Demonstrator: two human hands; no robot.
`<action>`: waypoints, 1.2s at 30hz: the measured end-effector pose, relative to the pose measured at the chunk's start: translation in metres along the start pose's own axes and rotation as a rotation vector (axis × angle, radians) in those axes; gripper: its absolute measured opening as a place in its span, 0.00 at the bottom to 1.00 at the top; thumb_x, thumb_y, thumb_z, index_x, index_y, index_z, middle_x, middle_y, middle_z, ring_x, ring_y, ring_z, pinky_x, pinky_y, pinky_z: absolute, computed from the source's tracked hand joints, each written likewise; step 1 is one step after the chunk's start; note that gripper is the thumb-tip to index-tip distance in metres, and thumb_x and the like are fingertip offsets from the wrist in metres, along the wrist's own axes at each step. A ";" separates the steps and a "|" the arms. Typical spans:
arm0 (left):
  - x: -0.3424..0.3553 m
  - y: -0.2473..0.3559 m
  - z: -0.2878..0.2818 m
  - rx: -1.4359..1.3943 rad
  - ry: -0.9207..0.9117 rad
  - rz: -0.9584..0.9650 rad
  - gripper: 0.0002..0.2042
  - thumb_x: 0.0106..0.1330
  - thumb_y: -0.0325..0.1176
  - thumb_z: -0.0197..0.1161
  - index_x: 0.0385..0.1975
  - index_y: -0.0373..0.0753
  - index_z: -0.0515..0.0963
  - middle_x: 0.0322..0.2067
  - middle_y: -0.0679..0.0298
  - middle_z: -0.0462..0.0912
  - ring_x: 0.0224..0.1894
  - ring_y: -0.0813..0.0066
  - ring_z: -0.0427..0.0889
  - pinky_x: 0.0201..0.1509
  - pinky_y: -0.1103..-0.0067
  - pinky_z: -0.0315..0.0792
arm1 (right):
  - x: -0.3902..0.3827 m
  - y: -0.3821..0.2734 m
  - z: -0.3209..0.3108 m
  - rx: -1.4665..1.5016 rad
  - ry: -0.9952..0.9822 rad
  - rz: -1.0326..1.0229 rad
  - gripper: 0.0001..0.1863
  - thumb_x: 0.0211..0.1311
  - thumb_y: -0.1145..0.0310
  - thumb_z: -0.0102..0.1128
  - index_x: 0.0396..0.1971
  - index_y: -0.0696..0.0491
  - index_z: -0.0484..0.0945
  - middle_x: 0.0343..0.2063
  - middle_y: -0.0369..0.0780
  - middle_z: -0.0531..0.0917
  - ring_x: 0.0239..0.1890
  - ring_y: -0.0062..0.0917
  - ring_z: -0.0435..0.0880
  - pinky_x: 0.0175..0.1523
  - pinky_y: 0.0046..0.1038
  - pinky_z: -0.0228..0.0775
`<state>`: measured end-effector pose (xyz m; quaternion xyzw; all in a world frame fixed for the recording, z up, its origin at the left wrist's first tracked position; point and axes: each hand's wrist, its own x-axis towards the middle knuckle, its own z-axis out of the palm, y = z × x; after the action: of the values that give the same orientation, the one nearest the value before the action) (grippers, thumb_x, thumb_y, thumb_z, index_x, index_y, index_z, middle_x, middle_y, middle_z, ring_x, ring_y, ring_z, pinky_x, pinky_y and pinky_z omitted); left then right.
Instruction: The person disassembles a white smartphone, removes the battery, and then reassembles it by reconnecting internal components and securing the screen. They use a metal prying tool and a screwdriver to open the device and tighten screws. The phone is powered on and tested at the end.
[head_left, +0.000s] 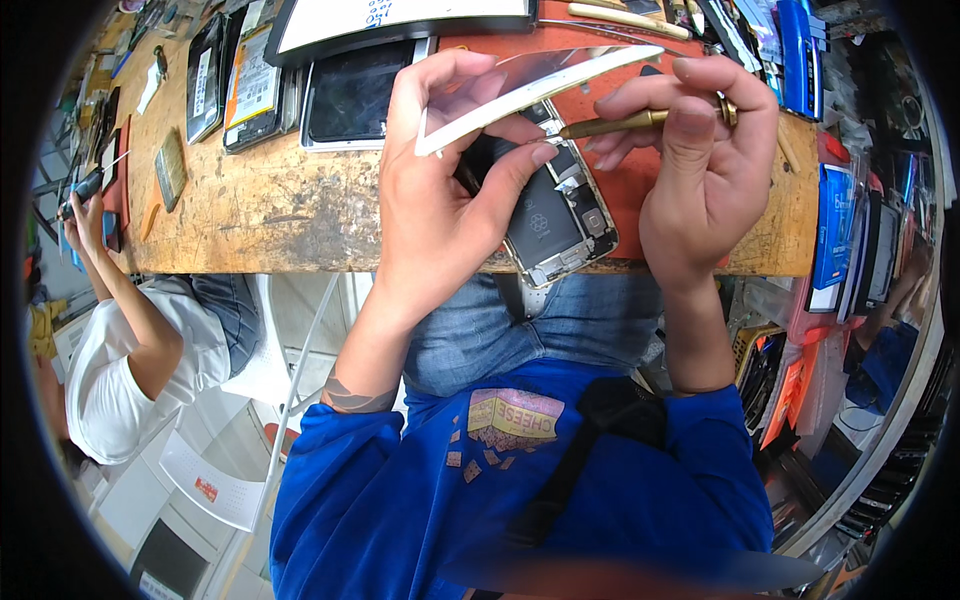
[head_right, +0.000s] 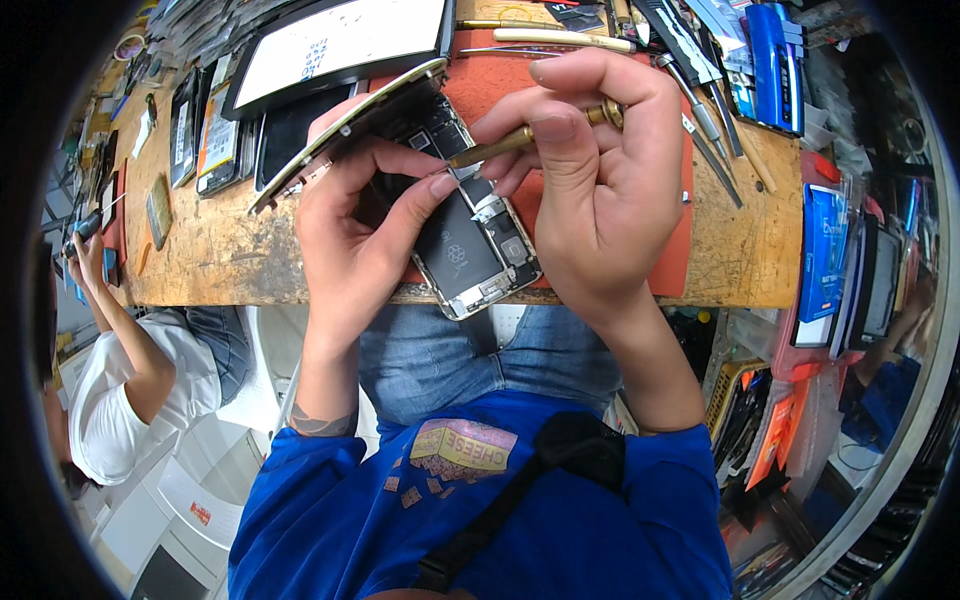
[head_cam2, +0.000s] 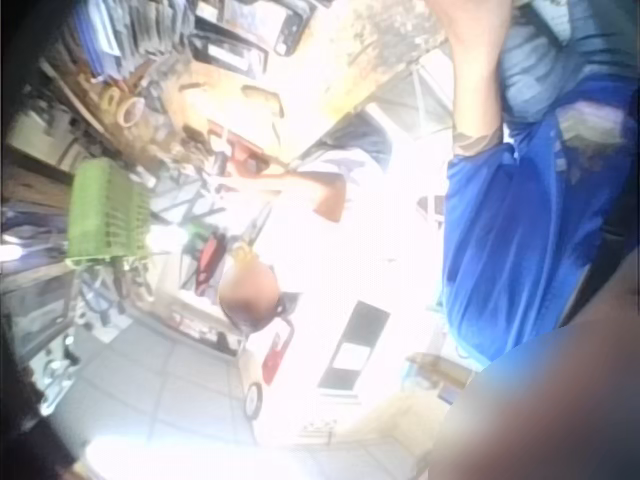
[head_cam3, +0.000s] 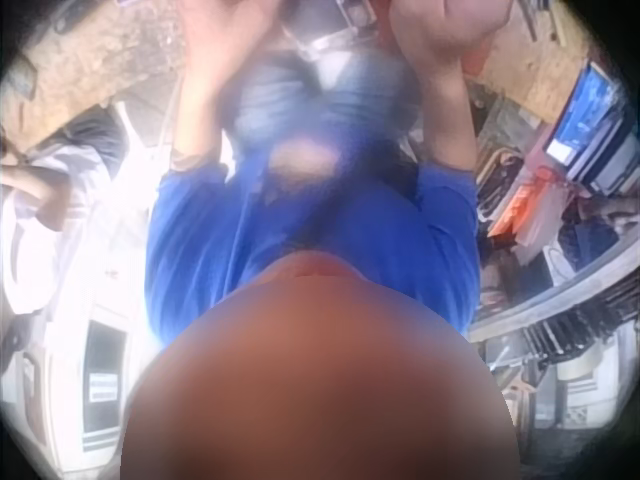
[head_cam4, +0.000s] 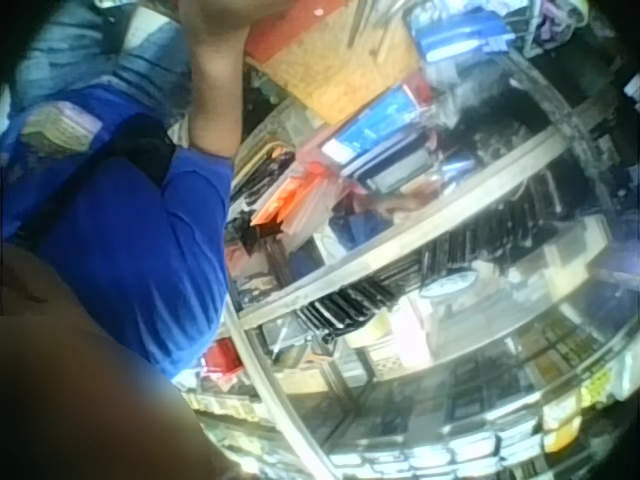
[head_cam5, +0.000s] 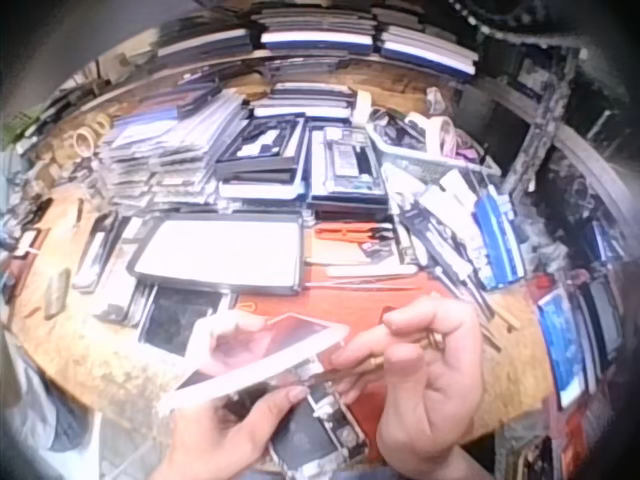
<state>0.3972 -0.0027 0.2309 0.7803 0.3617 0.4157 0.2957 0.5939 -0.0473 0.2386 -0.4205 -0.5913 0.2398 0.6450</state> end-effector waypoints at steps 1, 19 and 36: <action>0.000 0.000 0.000 -0.002 -0.002 0.000 0.15 0.59 0.22 0.81 0.46 0.32 0.89 0.61 0.58 0.76 0.59 0.64 0.84 0.58 0.72 0.80 | 0.000 0.000 0.000 0.001 -0.002 -0.005 0.17 0.91 0.62 0.44 0.61 0.62 0.63 0.39 0.53 0.89 0.30 0.28 0.89 0.38 0.25 0.87; 0.004 0.002 0.002 0.132 -0.008 0.047 0.30 0.49 0.30 0.88 0.55 0.36 0.87 0.64 0.52 0.74 0.62 0.53 0.82 0.65 0.65 0.80 | -0.007 -0.004 -0.010 -0.225 0.085 -0.122 0.17 0.87 0.66 0.55 0.61 0.63 0.73 0.29 0.39 0.87 0.26 0.14 0.81 0.30 0.15 0.72; 0.004 0.003 0.001 0.241 -0.045 0.084 0.34 0.46 0.31 0.88 0.58 0.36 0.84 0.63 0.51 0.73 0.62 0.51 0.81 0.65 0.62 0.78 | -0.009 0.001 -0.002 -0.323 0.074 -0.193 0.13 0.85 0.70 0.58 0.57 0.64 0.78 0.27 0.37 0.85 0.28 0.16 0.86 0.32 0.19 0.77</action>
<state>0.4008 -0.0009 0.2341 0.8337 0.3693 0.3636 0.1904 0.5944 -0.0545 0.2326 -0.4686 -0.6354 0.0632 0.6105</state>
